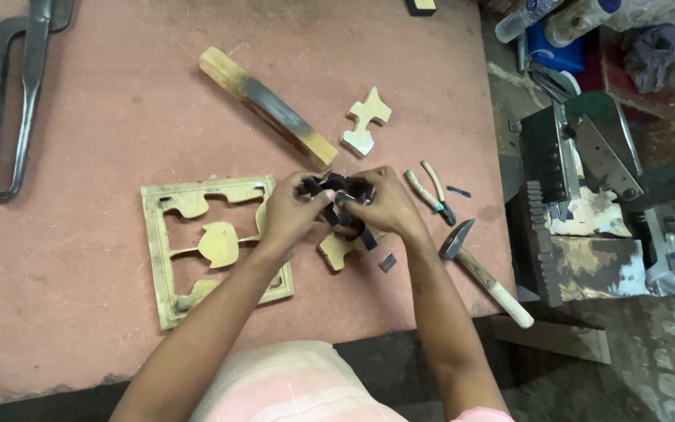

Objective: The person uses a hammer to tap a wooden frame containing a puzzle piece, then removes the piece and scrapes away excess material. They repeat this process with another puzzle piece, then collect and discard the scrap pieces.

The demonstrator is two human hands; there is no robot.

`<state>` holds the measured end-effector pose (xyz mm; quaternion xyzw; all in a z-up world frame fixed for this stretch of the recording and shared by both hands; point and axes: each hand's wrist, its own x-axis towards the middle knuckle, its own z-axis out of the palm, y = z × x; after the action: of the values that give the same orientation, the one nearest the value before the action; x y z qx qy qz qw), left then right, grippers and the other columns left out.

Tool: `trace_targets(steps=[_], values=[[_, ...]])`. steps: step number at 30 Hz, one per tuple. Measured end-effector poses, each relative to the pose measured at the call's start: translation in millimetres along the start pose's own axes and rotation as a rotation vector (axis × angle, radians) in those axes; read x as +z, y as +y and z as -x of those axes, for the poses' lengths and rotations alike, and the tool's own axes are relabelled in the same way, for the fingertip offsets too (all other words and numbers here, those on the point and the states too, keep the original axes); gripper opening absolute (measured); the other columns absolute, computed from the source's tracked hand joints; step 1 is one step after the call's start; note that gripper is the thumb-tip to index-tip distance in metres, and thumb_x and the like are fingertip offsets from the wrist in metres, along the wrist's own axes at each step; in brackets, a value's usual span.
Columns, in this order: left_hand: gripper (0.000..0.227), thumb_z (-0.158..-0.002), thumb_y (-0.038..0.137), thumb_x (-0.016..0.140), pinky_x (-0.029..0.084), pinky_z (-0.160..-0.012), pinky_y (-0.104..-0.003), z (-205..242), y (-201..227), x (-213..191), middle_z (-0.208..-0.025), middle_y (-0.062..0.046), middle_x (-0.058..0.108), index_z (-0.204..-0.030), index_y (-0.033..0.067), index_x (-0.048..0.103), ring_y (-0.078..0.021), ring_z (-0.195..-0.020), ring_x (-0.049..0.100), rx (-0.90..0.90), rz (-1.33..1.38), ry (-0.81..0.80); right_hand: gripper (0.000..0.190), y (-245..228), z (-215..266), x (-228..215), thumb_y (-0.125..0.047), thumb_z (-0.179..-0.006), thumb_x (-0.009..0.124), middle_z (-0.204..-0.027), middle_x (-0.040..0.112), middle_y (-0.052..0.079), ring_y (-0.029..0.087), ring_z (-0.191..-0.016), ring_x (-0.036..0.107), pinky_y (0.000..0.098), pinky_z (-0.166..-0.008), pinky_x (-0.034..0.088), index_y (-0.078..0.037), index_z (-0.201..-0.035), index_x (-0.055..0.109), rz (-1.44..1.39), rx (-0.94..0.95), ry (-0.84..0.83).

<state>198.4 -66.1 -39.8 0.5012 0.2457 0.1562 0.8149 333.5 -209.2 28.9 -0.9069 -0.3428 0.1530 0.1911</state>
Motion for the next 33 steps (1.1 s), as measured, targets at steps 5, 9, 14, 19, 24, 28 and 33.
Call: trace_targets(steps=[5, 9, 14, 19, 24, 28, 33], values=[[0.032, -0.086, 0.023, 0.073, 0.06, -0.066, -0.036, 5, -2, -18, -0.095, -0.009, 0.074, -0.111, 0.0042, 0.067, -0.0196, -0.077, 0.07, -0.225, 0.637, -0.054, 0.068, -12, 14, 14, -0.029, -0.061, 0.086, -0.134, 0.053, 0.024, 0.04, -0.115, 0.062, 0.0449, -0.095, 0.053, -0.01, -0.124, 0.069, 0.181, 0.086, 0.048], [0.04, -0.084, 0.041, 0.068, 0.061, -0.062, -0.039, 16, 0, -19, -0.091, -0.011, 0.074, -0.106, 0.0079, 0.067, -0.0223, -0.077, 0.072, -0.357, 0.686, -0.058, 0.056, -8, 18, 15, -0.022, -0.068, 0.082, -0.137, 0.05, 0.025, 0.041, -0.118, 0.062, 0.0424, -0.1, 0.054, -0.01, -0.122, 0.071, 0.078, 0.064, 0.104], [0.043, -0.088, 0.046, 0.069, 0.055, -0.06, -0.038, 27, 3, -19, -0.086, -0.012, 0.069, -0.107, 0.008, 0.064, -0.023, -0.073, 0.066, -0.363, 0.746, -0.078, 0.059, 3, 4, 21, -0.013, -0.064, 0.085, -0.136, 0.045, 0.027, 0.04, -0.115, 0.06, 0.0417, -0.097, 0.053, -0.008, -0.12, 0.069, 0.029, 0.098, 0.141], [0.058, -0.091, 0.058, 0.066, 0.056, -0.069, -0.042, 38, -1, -22, -0.093, -0.015, 0.069, -0.108, 0.002, 0.065, -0.0253, -0.079, 0.067, -0.331, 0.926, -0.173, 0.039, 26, -8, 41, 0.002, -0.065, 0.078, -0.125, 0.06, 0.023, 0.033, -0.11, 0.065, 0.0384, -0.092, 0.058, -0.003, -0.104, 0.073, -0.018, -0.096, 0.276], [0.057, -0.087, 0.056, 0.063, 0.059, -0.094, -0.05, 49, 5, -17, -0.115, -0.019, 0.072, -0.115, 0.0056, 0.063, -0.0322, -0.107, 0.068, -0.321, 1.015, -0.094, 0.028, 25, -4, 30, 0.0, -0.081, 0.073, -0.1, 0.076, 0.015, 0.018, -0.08, 0.071, 0.0316, -0.075, 0.057, 0.004, -0.109, 0.073, -0.67, 0.188, 0.18], [0.055, -0.093, 0.053, 0.06, 0.056, -0.099, -0.049, 49, 10, -10, -0.125, -0.018, 0.072, -0.122, 0.0068, 0.062, -0.0353, -0.116, 0.066, -0.278, 1.067, -0.073, 0.032, -13, 27, 27, -0.002, -0.087, 0.069, -0.109, 0.075, 0.013, 0.021, -0.092, 0.076, 0.032, -0.084, 0.06, 0.002, -0.119, 0.066, -1.065, -0.023, 0.116], [0.039, -0.092, 0.039, 0.064, 0.057, -0.08, -0.043, 46, 6, -15, -0.111, -0.012, 0.073, -0.119, 0.0124, 0.061, -0.0282, -0.091, 0.069, -0.296, 0.991, -0.144, 0.05, -43, 55, 2, -0.018, -0.087, 0.081, -0.129, 0.07, 0.013, 0.025, -0.115, 0.07, 0.0363, -0.097, 0.059, -0.001, -0.131, 0.064, -0.348, -0.313, 0.16]])
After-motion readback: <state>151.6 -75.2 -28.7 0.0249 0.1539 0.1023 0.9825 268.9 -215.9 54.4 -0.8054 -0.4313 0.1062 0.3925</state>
